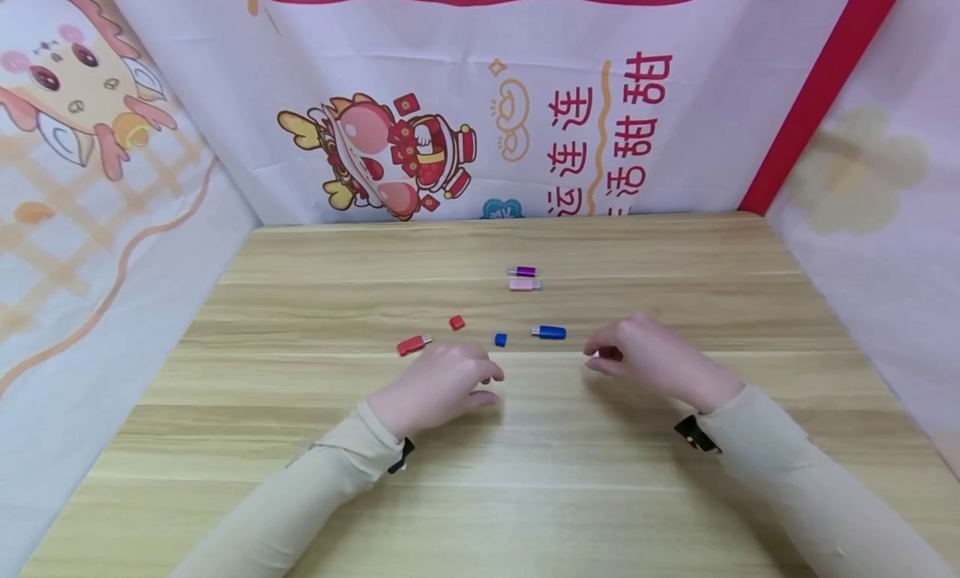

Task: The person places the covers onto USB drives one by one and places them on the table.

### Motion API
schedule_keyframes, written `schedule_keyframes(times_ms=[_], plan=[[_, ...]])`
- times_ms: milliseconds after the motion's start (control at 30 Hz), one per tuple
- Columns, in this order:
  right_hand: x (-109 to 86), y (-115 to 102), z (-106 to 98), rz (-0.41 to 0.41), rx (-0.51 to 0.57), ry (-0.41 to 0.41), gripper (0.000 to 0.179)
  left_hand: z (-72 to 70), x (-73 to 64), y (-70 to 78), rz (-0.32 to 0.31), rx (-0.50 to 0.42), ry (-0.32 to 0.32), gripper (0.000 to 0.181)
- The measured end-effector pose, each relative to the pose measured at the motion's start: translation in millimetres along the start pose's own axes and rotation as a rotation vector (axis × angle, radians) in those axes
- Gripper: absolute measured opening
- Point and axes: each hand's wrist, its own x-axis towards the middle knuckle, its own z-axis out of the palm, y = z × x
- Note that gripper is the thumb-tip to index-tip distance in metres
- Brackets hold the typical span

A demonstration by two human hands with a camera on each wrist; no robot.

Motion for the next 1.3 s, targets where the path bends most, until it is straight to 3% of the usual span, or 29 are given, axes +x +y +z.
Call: schedule_keyframes(times_ms=[100, 300, 533, 800, 967, 1300], plan=[[-3.7, 4, 1, -0.006, 0.012, 0.008, 0.011, 3.5, 0.8, 1.3, 0.015, -0.001, -0.001, 0.026], [-12.6, 12, -3, 0.056, 0.014, -0.010, 0.013, 8.2, 5.7, 4.7, 0.035, 0.002, -0.027, 0.024], [-26.5, 27, -9, 0.070, -0.045, 0.019, 0.011, 8.5, 21.2, 10.0, 0.044, 0.001, -0.052, 0.025], [-40.1, 43, -16, 0.111, -0.037, 0.043, 0.011, 10.2, 51.5, 11.4, 0.078, -0.039, -0.059, 0.026], [-47.1, 54, -20, 0.126, -0.039, 0.055, 0.010, 11.4, 74.2, 15.6, 0.050, -0.081, -0.090, 0.026], [-49.1, 75, -23, 0.236, -0.028, 0.062, 0.011, 22.7, 121.9, 21.2, 0.033, -0.019, -0.095, 0.025]])
